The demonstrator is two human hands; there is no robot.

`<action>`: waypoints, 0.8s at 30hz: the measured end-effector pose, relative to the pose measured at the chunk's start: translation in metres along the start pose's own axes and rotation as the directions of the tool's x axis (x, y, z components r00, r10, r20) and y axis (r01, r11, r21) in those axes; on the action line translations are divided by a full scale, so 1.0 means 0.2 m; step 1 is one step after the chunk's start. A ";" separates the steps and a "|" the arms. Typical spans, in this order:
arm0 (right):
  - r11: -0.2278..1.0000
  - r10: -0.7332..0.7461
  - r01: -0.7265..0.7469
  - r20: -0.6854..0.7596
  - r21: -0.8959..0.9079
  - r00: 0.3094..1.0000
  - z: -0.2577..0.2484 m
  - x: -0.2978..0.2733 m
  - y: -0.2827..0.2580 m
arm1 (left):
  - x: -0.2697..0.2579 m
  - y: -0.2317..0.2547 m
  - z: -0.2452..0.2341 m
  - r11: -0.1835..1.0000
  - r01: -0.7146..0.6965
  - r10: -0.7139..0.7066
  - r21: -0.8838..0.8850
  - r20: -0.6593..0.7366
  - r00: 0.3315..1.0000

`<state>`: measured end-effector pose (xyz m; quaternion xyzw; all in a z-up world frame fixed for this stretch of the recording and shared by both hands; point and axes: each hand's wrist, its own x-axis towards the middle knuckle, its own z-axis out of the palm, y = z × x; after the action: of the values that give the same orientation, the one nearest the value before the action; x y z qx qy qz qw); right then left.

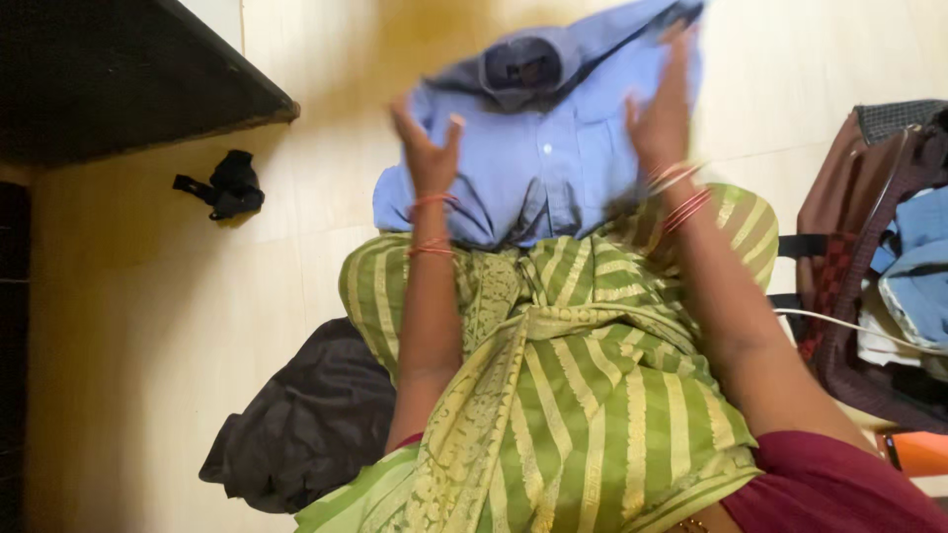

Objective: The person folds a blue shirt by first smoothing it on the floor, then folding the sleeves and the body of the shirt into a square, and finally placing it into a bag.

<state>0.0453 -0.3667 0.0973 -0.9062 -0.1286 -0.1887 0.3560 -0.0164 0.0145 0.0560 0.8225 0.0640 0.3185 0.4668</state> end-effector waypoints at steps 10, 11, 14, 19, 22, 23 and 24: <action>0.983 -0.031 0.161 0.781 -0.090 0.623 0.58 -0.72 0.01 | -0.45 0.19 0.26 0.751 -0.139 -0.502 0.645 0.696 0.513; 0.985 -0.025 0.147 0.759 -0.093 0.650 0.60 -0.73 0.05 | -0.45 0.22 0.27 0.746 -0.153 -0.497 0.649 0.694 0.520; 0.985 -0.034 0.142 0.715 -0.093 0.698 0.61 -0.74 0.07 | -0.47 0.27 0.26 0.721 -0.196 -0.487 0.665 0.687 0.540; 0.993 0.092 -0.014 0.683 -0.119 0.725 0.50 -0.65 -0.08 | -0.48 0.31 0.29 0.659 -0.262 -0.499 0.705 0.670 0.549; 0.998 0.003 -0.028 0.382 0.061 0.924 0.41 -0.61 -0.18 | -0.48 0.28 0.31 0.763 -0.190 -0.282 0.619 0.582 0.763; 0.994 -0.015 -0.016 0.272 0.110 0.962 0.38 -0.59 -0.21 | -0.48 0.27 0.32 0.824 -0.184 -0.128 0.536 0.491 0.862; 0.988 -0.027 0.002 0.159 0.157 0.987 0.35 -0.57 -0.24 | -0.47 0.26 0.32 0.873 -0.196 0.019 0.448 0.368 0.930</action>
<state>-0.0563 -0.2947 0.0286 -0.8867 -0.1781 -0.1070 0.4130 -0.0635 -0.0986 0.0315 0.9576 0.0091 0.1664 0.2350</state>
